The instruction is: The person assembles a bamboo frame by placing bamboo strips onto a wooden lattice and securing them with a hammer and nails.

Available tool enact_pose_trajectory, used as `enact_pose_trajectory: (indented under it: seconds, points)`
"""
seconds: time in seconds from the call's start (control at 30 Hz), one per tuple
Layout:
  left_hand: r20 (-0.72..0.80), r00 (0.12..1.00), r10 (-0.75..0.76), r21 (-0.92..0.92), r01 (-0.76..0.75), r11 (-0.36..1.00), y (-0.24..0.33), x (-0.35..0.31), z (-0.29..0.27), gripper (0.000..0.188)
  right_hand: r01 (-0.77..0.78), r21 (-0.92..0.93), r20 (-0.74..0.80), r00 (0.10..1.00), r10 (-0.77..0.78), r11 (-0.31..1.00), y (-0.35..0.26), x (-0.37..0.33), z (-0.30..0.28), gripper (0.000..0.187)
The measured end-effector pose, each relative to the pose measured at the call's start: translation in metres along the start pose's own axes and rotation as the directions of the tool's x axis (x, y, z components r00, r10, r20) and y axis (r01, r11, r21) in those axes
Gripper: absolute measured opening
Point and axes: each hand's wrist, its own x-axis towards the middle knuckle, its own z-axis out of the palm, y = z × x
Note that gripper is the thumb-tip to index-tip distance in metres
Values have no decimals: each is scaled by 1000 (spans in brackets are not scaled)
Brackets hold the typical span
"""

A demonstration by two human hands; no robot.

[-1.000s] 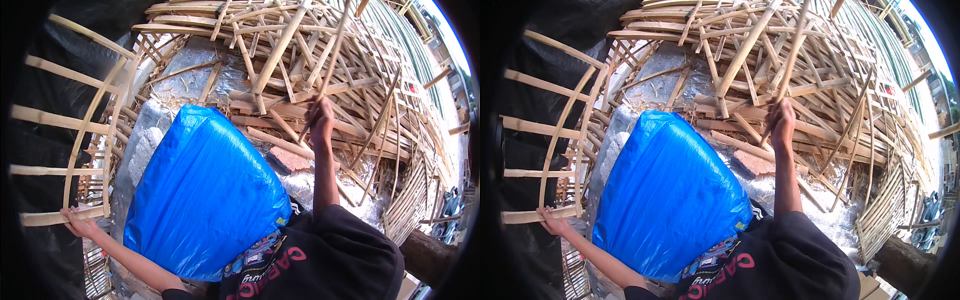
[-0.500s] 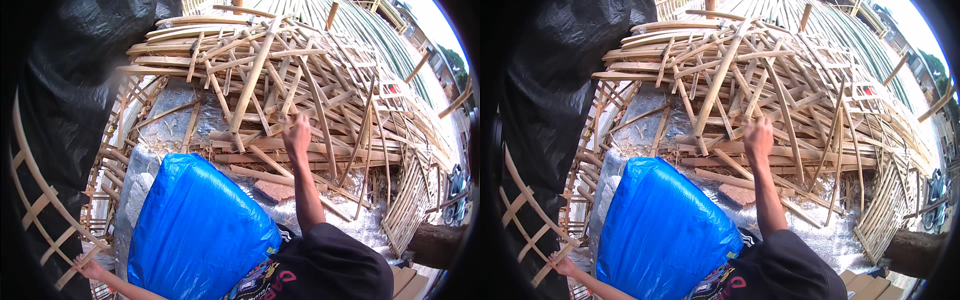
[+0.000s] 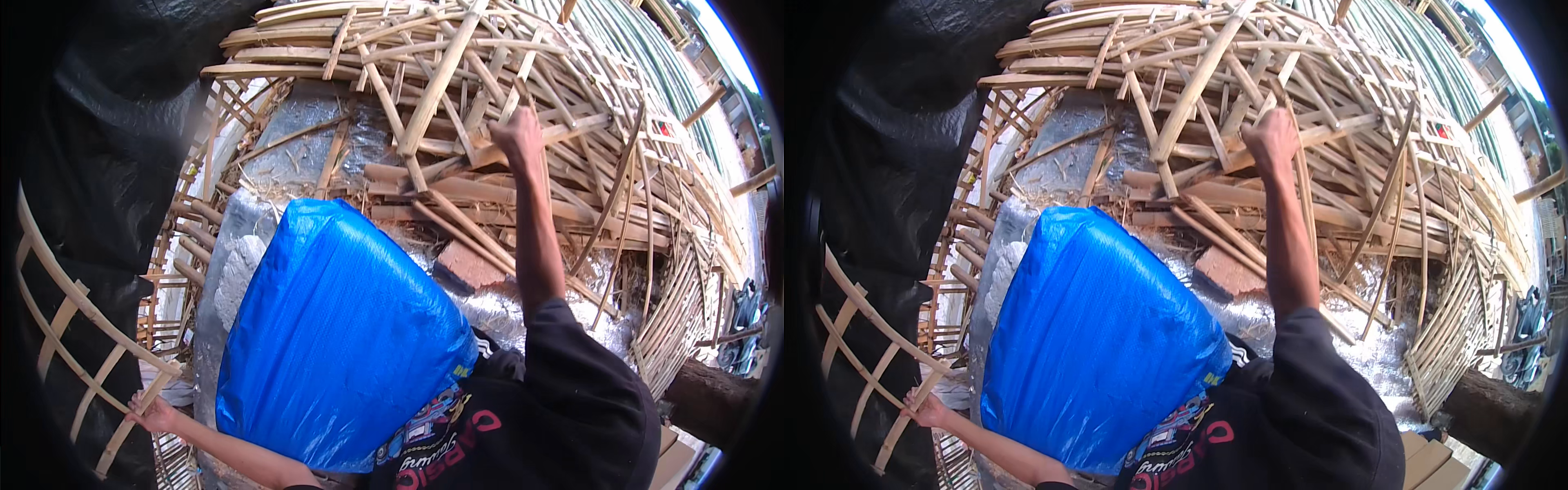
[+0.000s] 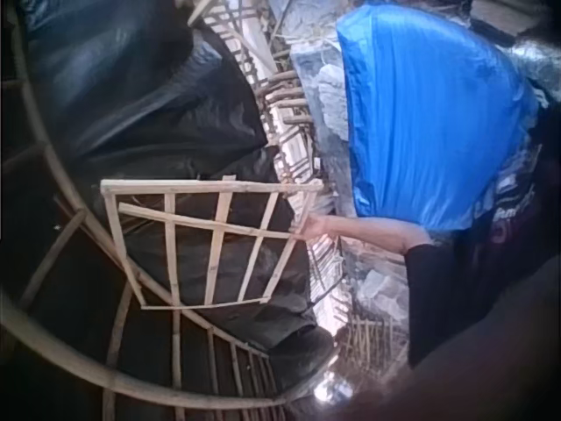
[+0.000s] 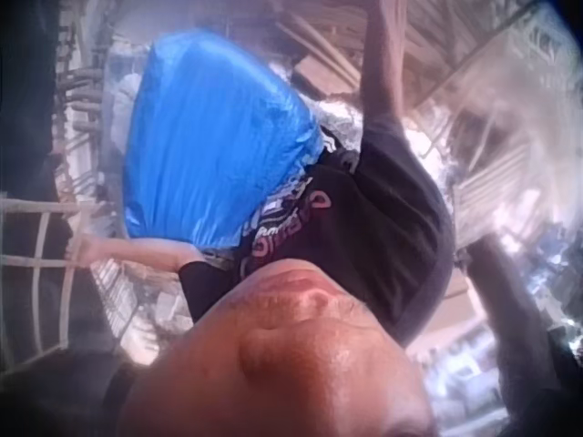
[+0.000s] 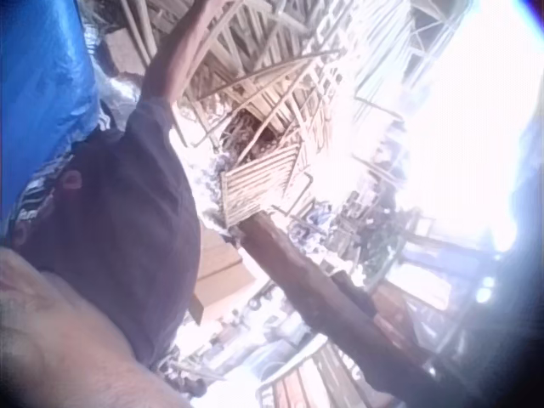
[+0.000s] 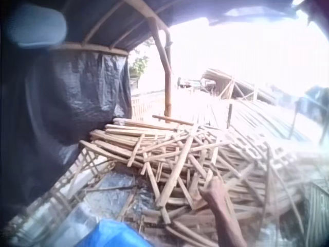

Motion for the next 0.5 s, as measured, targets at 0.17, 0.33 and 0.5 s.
enact_pose_trajectory:
  seconds: [0.17, 0.33, 0.5]
  points:
    - [-24, 1000, 12, 56, -11, 998, -22, 7, 20, 38, -12, -90, 100, 995, 21, 996, -12, 19, -38, 36]
    - [-62, 998, -1, 150, 10, 989, -24, 6, 31, 36, 125, -37, -108, 986, -129, 991, 12, -12, -24, 40]
    - [-48, 998, -37, 205, 47, 978, -15, 5, 40, 35, -22, 55, 349, 937, 1, 998, 31, -112, -30, 43]
